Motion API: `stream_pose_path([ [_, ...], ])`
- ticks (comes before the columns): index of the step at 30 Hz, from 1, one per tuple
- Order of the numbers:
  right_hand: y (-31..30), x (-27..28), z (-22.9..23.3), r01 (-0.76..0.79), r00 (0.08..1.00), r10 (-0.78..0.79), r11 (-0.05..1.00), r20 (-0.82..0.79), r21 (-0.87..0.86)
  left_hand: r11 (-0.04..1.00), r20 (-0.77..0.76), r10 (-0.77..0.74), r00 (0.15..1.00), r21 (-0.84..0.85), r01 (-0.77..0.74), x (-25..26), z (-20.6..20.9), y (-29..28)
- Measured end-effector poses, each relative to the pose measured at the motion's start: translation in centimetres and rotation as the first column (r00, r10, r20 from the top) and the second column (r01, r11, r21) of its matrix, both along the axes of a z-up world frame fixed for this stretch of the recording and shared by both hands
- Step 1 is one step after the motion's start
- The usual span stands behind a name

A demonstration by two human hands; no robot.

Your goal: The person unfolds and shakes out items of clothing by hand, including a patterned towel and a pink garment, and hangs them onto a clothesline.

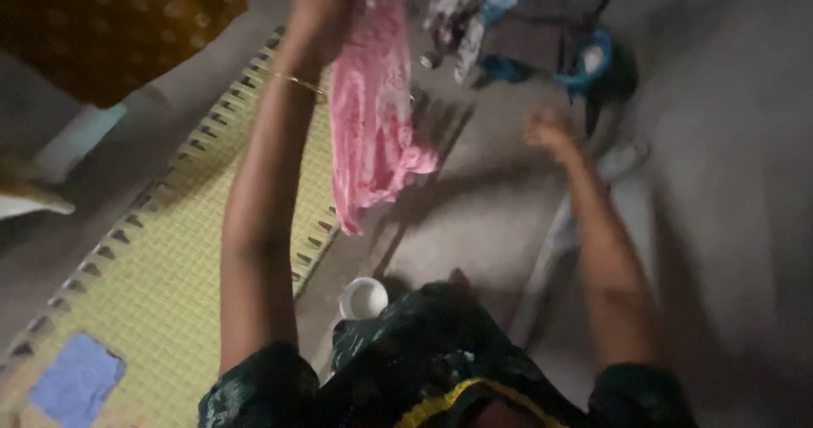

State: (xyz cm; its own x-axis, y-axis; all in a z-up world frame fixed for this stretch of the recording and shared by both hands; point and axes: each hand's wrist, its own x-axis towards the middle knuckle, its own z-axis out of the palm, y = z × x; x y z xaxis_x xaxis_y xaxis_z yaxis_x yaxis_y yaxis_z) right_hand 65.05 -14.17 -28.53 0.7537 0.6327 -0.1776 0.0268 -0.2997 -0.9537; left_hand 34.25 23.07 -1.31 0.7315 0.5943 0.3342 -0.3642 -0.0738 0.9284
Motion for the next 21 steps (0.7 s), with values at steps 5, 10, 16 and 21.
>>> stream_pose_path([
  [5,13.2,-5.0,-4.0,-0.375,0.832,0.407,0.913,0.377,-0.159,1.000,0.100,-0.018,0.995,-0.012,0.019,4.0,3.4,-4.6],
  [10,19.6,-10.8,-5.9,-0.595,0.804,0.591,0.793,0.069,0.129,0.989,0.171,-0.075,0.982,-0.111,0.095,4.7,6.1,-8.6],
  [16,20.5,-11.8,-7.5,-0.691,0.701,0.706,0.707,-0.101,0.147,0.999,0.083,0.034,0.996,0.035,-0.037,1.6,8.2,-13.1],
  [21,18.7,-9.4,-7.9,-0.652,0.689,0.659,0.745,-0.303,0.139,0.985,0.049,0.152,0.987,0.080,-0.155,-0.4,8.3,-9.0],
])
